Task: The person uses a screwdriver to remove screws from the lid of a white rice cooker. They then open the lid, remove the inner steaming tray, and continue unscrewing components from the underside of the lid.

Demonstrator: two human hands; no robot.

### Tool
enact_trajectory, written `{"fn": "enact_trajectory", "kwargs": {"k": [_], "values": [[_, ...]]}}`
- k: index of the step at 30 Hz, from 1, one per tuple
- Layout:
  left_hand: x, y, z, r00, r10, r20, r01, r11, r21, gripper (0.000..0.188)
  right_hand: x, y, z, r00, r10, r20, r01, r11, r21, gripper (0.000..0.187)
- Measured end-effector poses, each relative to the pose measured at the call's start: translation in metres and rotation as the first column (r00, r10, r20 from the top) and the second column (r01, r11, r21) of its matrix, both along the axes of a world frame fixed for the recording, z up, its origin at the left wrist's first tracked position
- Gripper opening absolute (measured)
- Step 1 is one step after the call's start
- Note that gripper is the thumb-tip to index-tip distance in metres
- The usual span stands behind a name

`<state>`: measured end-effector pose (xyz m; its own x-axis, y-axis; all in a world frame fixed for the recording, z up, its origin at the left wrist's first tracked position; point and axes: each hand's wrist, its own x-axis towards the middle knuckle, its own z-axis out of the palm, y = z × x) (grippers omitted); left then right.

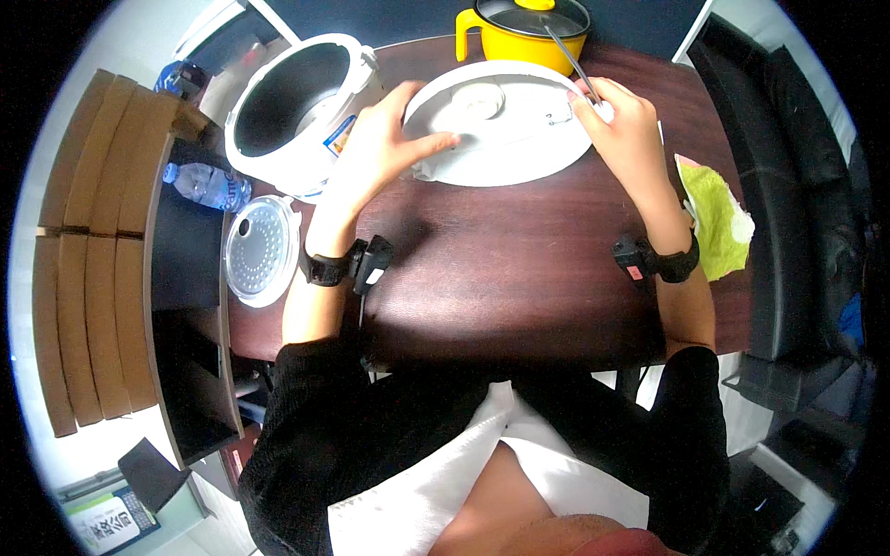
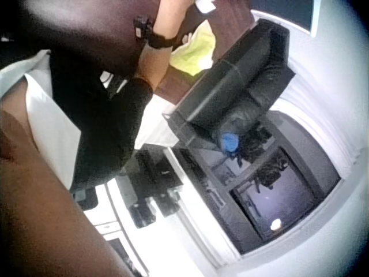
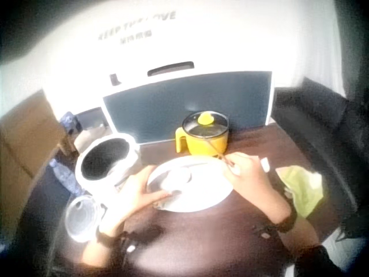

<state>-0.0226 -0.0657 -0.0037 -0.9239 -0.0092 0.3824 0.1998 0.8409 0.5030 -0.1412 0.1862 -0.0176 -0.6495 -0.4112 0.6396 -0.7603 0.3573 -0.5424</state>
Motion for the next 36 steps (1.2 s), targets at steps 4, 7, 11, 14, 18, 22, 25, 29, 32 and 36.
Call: {"fn": "enact_trajectory", "kwargs": {"k": [4, 7, 11, 14, 18, 22, 25, 29, 32, 36], "values": [[0.004, -0.013, -0.032, 0.974, 0.101, 0.203, -0.145, 0.967, 0.211, 0.047, -0.011, 0.001, -0.012, 0.997, -0.038, 0.07, 0.041, 0.998, -0.045, 0.022], [0.01, -0.009, -0.054, 0.97, 0.112, 0.214, -0.167, 0.952, 0.258, 0.043, -0.018, 0.004, -0.018, 0.991, -0.05, 0.125, 0.057, 0.997, -0.055, 0.022], [0.018, -0.002, -0.07, 0.965, 0.011, 0.264, -0.192, 0.714, 0.673, 0.037, -0.019, 0.006, -0.02, 0.941, -0.04, 0.337, 0.063, 0.996, -0.056, 0.022], [0.026, -0.009, -0.058, 0.991, 0.087, 0.101, -0.133, 0.614, 0.778, 0.032, -0.022, 0.011, -0.024, 0.822, 0.083, 0.563, 0.016, 0.986, -0.167, 0.022], [0.026, 0.004, -0.034, 0.99, 0.101, -0.099, 0.037, 0.491, 0.87, 0.042, -0.019, 0.012, -0.037, 0.587, 0.318, 0.744, 0.016, 0.915, -0.404, 0.023], [0.019, 0.037, -0.021, 0.988, 0.099, -0.12, 0.076, 0.367, 0.927, 0.049, 0.004, 0.004, -0.044, 0.425, 0.43, 0.797, 0.024, 0.874, -0.485, 0.021], [0.015, 0.033, -0.022, 0.99, 0.126, -0.064, 0.016, 0.351, 0.936, 0.047, 0.017, 0.009, -0.036, 0.391, 0.332, 0.859, -0.077, 0.941, -0.329, 0.021], [0.003, 0.03, -0.021, 0.981, 0.142, -0.134, 0.056, 0.453, 0.89, 0.044, 0.025, 0.036, -0.037, 0.397, 0.263, 0.879, -0.12, 0.965, -0.234, 0.036], [-0.007, 0.028, -0.015, 0.961, 0.194, -0.195, 0.064, 0.532, 0.844, 0.031, 0.044, 0.05, -0.038, 0.35, 0.398, 0.848, -0.207, 0.916, -0.344, 0.044], [-0.018, 0.019, -0.017, 0.947, 0.223, -0.232, 0.032, 0.651, 0.758, 0.028, 0.064, 0.053, -0.036, 0.254, 0.407, 0.877, -0.314, 0.893, -0.324, 0.042]]}}
